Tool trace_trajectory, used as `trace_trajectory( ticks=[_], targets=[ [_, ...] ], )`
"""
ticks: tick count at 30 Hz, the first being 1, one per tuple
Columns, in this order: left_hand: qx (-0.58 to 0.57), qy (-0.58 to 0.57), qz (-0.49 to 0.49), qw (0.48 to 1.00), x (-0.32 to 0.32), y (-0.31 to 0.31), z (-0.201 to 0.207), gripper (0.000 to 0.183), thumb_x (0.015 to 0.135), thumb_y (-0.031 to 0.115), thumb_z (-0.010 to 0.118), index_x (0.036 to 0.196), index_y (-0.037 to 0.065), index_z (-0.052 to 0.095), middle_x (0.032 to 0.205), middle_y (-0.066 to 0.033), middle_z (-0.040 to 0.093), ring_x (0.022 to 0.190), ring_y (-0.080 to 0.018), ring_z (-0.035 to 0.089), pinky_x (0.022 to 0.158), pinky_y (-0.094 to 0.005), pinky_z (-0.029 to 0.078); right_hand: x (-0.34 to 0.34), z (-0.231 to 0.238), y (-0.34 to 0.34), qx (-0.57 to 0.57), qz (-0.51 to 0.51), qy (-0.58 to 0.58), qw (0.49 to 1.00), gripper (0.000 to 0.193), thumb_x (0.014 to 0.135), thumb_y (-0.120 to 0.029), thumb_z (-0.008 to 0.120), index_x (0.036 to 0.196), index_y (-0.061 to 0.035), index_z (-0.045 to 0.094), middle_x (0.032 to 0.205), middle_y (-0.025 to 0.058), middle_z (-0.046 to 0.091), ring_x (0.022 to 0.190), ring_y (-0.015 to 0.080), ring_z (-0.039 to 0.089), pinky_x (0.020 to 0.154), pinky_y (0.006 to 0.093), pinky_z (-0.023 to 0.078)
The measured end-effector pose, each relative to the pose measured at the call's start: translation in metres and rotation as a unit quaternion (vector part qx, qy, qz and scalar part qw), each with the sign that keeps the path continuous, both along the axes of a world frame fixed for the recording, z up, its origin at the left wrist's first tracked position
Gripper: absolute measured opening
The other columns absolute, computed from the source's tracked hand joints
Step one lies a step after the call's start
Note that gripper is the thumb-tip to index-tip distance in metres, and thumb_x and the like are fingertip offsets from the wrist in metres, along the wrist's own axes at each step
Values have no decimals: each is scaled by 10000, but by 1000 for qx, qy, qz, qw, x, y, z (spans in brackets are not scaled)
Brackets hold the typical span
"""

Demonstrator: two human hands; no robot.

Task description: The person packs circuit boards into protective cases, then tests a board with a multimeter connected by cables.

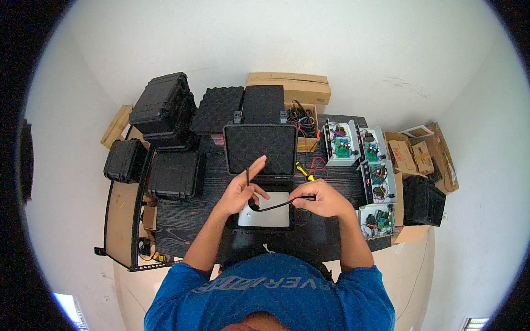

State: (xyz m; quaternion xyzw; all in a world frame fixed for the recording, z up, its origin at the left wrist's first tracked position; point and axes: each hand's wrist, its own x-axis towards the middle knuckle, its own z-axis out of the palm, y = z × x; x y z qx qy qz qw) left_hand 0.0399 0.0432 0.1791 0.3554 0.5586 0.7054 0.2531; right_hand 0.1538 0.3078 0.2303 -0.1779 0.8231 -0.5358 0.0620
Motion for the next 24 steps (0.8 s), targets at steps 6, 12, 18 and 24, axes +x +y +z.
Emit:
trace_trajectory(
  ticks=[6, 12, 18, 24],
  targets=[
    [239, -270, 72, 930, -13, -5, 7, 743, 815, -33, 421, 1552, 59, 391, 1591, -99, 422, 970, -205, 671, 714, -277, 533, 4, 0, 0, 59, 30, -32, 997, 155, 898, -101, 748, 1018, -3, 757, 932, 122, 759, 842, 219, 724, 736, 345, 551],
    [19, -129, -78, 988, 0, -7, -9, 738, 857, 27, 423, 1584, -11, 303, 1675, -109, 274, 1537, -246, 282, 1247, -426, 203, 0, -3, -7, 22, -5, 30, 999, 128, 880, -78, 756, 989, -11, 760, 899, 118, 749, 804, 223, 710, 723, 339, 538],
    [-26, -60, -381, 922, 12, -1, -13, 582, 885, 310, 604, 1340, -51, 556, 1155, -160, 688, 1109, -244, 650, 1059, -384, 449, -26, -14, -36, -63, -184, 96, 976, 86, 871, 12, 753, 955, -5, 755, 794, 33, 654, 703, 92, 584, 633, 247, 449],
    [-153, -195, -331, 910, 15, -2, 9, 546, 1048, 456, 458, 1141, -65, 596, 536, -38, 544, 469, -161, 520, 749, -309, 539, -41, -51, -46, -96, -230, 110, 962, 97, 879, -24, 762, 976, -15, 751, 862, 45, 696, 723, 99, 604, 654, 264, 482]
  ],
)
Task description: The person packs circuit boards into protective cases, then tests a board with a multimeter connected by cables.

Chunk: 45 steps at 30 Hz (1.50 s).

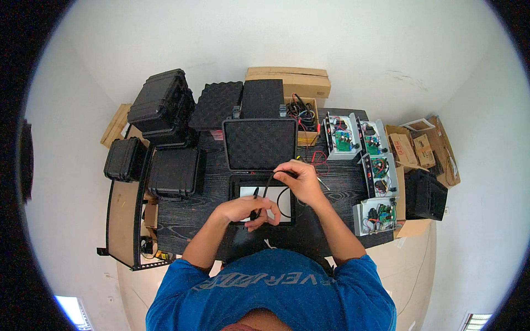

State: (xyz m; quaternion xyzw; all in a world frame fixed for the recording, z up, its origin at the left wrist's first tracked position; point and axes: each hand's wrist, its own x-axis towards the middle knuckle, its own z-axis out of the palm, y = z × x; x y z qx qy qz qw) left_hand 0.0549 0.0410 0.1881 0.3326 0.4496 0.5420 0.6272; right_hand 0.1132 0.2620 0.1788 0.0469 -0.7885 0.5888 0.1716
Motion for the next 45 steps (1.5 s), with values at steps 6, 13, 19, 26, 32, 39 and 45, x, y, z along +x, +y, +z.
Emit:
trace_trajectory(
  ticks=[6, 13, 19, 26, 32, 39, 45],
  targets=[
    [76, -28, 175, 981, -21, -12, 2, 668, 802, 173, 568, 1429, -26, 452, 1049, -215, 698, 1078, -325, 675, 1061, -413, 456, 9, -9, 10, -33, 33, -80, 996, 81, 933, -41, 724, 997, 9, 723, 860, 13, 692, 735, 70, 589, 647, 244, 477],
    [35, 29, 189, 981, -44, -28, -15, 822, 789, -29, 465, 1585, 32, 272, 1529, -236, 451, 1347, -327, 548, 1130, -434, 416, 29, 15, 44, -177, 120, -57, 975, 131, 961, -114, 724, 982, 14, 713, 886, 31, 680, 777, 91, 609, 707, 252, 507],
    [151, 171, 79, 970, -21, -2, -30, 941, 723, -141, 332, 1626, 13, 116, 1622, -216, 332, 1496, -276, 372, 1227, -388, 270, 15, 35, 26, -4, 155, -50, 987, 113, 939, -89, 727, 976, 17, 727, 873, 50, 700, 778, 121, 633, 711, 277, 508],
    [107, 68, 50, 991, -6, -2, 15, 586, 690, 40, 441, 1247, -49, 601, 1029, -190, 754, 1054, -281, 718, 994, -354, 485, -8, -15, -9, -25, 3, -96, 995, 133, 977, -77, 678, 1058, 4, 744, 926, 35, 723, 849, 93, 638, 756, 256, 514],
    [184, 29, 343, 920, -11, -4, 6, 587, 970, 346, 489, 1274, -147, 586, 505, -42, 534, 577, -207, 626, 634, -305, 492, -3, -35, -31, -67, 12, -107, 992, 230, 1036, -94, 574, 1224, -7, 675, 880, 23, 689, 737, 76, 613, 669, 239, 512],
    [201, 42, 350, 914, -13, -6, 0, 568, 947, 234, 516, 1392, -119, 500, 844, -150, 723, 941, -291, 719, 1099, -413, 441, 0, -38, -26, -162, 11, -144, 976, 277, 1080, -174, 521, 1265, -7, 643, 796, 15, 638, 667, 73, 568, 615, 233, 486],
    [259, -29, 396, 880, -21, -5, 2, 718, 887, 80, 528, 1568, -14, 322, 1508, -261, 490, 1468, -331, 406, 1226, -502, 276, -1, -56, -15, -79, 140, -230, 960, 298, 1100, -218, 474, 1218, -21, 664, 763, 1, 592, 731, 87, 582, 692, 259, 500]
  ],
)
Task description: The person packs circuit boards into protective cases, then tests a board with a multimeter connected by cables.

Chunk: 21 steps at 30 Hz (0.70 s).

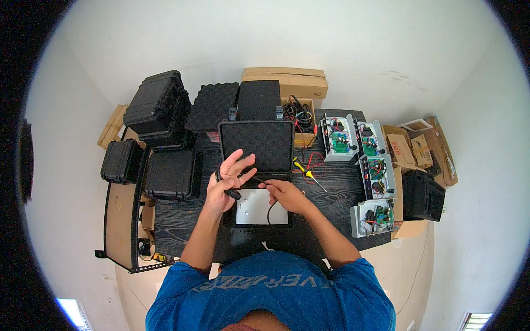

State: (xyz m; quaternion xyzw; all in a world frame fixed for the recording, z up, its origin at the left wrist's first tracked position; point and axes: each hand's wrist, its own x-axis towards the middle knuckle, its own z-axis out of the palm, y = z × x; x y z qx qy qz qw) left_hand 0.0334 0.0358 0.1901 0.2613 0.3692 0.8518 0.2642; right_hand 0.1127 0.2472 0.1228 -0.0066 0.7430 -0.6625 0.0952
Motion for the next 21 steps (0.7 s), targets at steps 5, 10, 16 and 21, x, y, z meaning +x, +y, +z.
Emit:
trace_trajectory(
  ticks=[5, 10, 16, 21],
  targets=[
    [34, 38, 32, 998, -12, 1, -9, 701, 1023, 184, 528, 1633, 82, 199, 1700, -114, 212, 1570, -269, 192, 1220, -531, 236, 5, -13, 3, -63, -26, -144, 987, 279, 1092, -157, 449, 1297, -20, 578, 735, 3, 551, 687, 109, 602, 647, 287, 526],
    [-131, 79, 78, 985, -27, -1, -20, 818, 1057, 332, 535, 1651, 111, 17, 1680, -125, 264, 1548, -288, 255, 1180, -495, 316, 19, 15, 8, 93, 77, -127, 985, 285, 1073, -166, 465, 1304, -37, 570, 799, 20, 587, 668, 112, 584, 602, 294, 516],
    [-430, 349, -188, 811, -30, 2, -46, 665, 1085, 537, 367, 1485, 20, 485, 1026, -154, 760, 1181, -275, 657, 1061, -356, 428, 17, 82, 30, 144, 199, -32, 969, 189, 1036, -164, 565, 1119, -31, 670, 832, -14, 656, 659, 79, 575, 582, 273, 503],
    [-327, 111, -360, 866, -6, 3, -40, 804, 1077, 609, 206, 1241, -36, 657, 563, -84, 630, 766, -243, 720, 829, -376, 542, 2, 96, 39, 119, 8, 88, 989, 165, 1029, -150, 604, 1031, -6, 685, 821, 12, 651, 731, 71, 582, 644, 255, 468]
  ],
)
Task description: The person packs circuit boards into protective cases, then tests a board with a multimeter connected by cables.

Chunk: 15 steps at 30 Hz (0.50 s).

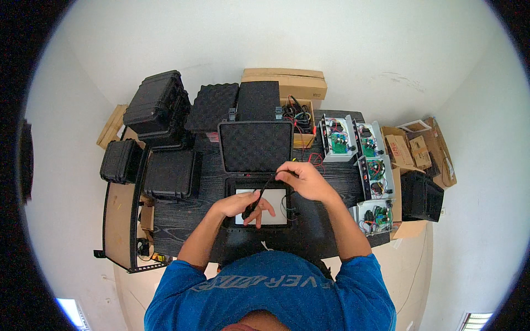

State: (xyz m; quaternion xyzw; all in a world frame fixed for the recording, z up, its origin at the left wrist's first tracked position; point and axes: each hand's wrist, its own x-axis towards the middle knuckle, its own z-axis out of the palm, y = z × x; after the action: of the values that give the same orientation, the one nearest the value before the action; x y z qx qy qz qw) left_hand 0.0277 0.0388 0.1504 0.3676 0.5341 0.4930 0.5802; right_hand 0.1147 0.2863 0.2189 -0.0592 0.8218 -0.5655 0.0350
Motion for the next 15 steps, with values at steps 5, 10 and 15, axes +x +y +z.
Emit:
trace_trajectory(
  ticks=[5, 10, 15],
  targets=[
    [123, -61, -2, 990, 12, -3, 15, 496, 1069, 436, 510, 1167, -17, 688, 676, -59, 669, 606, -176, 688, 745, -351, 535, -16, -37, -14, -32, -79, 7, 996, 211, 1057, -196, 584, 1110, -28, 700, 786, -42, 620, 613, 38, 519, 529, 227, 450],
    [253, -85, 231, 936, -3, 0, 27, 497, 966, 310, 686, 1287, -66, 636, 1255, -203, 694, 1189, -287, 656, 1049, -422, 495, -8, -88, -42, -59, 2, -124, 991, 363, 1047, -82, 419, 1396, -14, 495, 839, 42, 564, 638, 123, 583, 583, 300, 541],
    [371, -115, 342, 856, -16, 6, 29, 746, 987, 253, 662, 1583, 5, 288, 1623, -194, 351, 1523, -289, 315, 1251, -444, 245, 6, -83, -60, -128, 3, -171, 977, 295, 1056, -96, 403, 1333, -23, 473, 788, 34, 522, 616, 138, 581, 573, 312, 538]
  ],
)
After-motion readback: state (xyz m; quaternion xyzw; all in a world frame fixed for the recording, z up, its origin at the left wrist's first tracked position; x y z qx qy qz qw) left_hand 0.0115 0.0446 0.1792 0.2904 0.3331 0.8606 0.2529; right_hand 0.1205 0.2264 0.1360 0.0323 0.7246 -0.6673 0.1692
